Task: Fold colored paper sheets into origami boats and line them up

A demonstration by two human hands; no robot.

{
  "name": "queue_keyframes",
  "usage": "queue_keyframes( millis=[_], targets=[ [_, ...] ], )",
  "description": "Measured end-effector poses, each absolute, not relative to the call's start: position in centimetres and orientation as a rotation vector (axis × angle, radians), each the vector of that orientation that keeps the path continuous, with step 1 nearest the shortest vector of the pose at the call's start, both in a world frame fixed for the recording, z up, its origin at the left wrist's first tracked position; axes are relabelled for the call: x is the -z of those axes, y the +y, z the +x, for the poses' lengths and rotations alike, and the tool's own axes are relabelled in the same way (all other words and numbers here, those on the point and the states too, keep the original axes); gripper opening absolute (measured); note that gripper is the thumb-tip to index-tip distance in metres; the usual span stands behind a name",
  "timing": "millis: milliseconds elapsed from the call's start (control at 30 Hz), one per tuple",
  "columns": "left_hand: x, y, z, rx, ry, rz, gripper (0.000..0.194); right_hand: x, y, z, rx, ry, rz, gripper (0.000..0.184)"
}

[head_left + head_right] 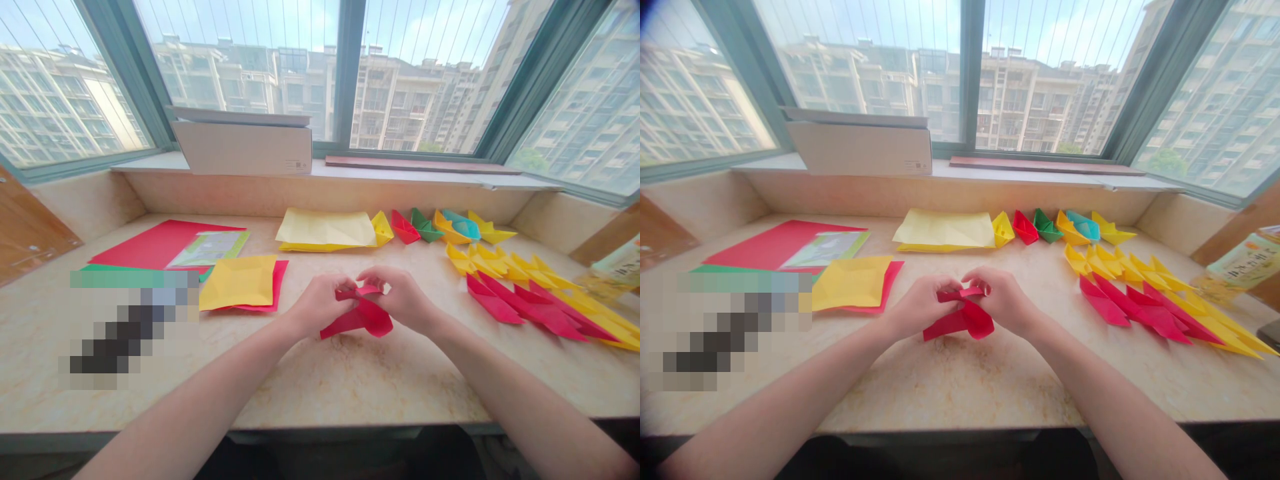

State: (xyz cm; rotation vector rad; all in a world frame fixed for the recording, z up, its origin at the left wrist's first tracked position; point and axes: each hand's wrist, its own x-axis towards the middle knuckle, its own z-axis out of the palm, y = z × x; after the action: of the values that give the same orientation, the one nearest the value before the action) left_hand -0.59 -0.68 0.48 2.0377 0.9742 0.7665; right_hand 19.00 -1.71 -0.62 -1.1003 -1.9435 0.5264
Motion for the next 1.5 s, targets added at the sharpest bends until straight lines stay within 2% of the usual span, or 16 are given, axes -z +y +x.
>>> queue_keyframes(
  millis=[167, 500, 733, 867, 1133, 1500],
  targets=[
    [-0.6, -0.8, -0.6, -0.737, 0.972, 2.033, 0.018, 1.2, -1.4, 19.0, -0.641, -1.86, -1.131, 0.025],
    [-0.7, -0.8, -0.4, -0.924, 1.032, 1.913, 0.019, 0.9, -1.6, 18.6, -0.527, -1.76, -1.136, 0.031],
    [-0.7, -1.1, -0.2, -1.068, 0.995, 1.69, 0.021, 0.6, -1.9, 18.5, -0.335, -1.783, -1.072, 0.015],
    [0.0, -0.9, 0.1, -1.035, 0.945, 1.704, 0.027, 0.8, -2.1, 18.5, -0.224, -1.864, -0.993, 0.022],
    [-0.4, -1.2, 0.0, -1.084, 0.956, 1.721, 0.021, 1.2, -2.1, 18.7, -0.091, -2.038, -0.894, 0.038],
    [-0.3, -0.7, 0.4, -1.07, 0.721, 1.415, 0.026, 0.6, -2.2, 19.2, -0.141, -2.118, -0.855, 0.049]
  ],
)
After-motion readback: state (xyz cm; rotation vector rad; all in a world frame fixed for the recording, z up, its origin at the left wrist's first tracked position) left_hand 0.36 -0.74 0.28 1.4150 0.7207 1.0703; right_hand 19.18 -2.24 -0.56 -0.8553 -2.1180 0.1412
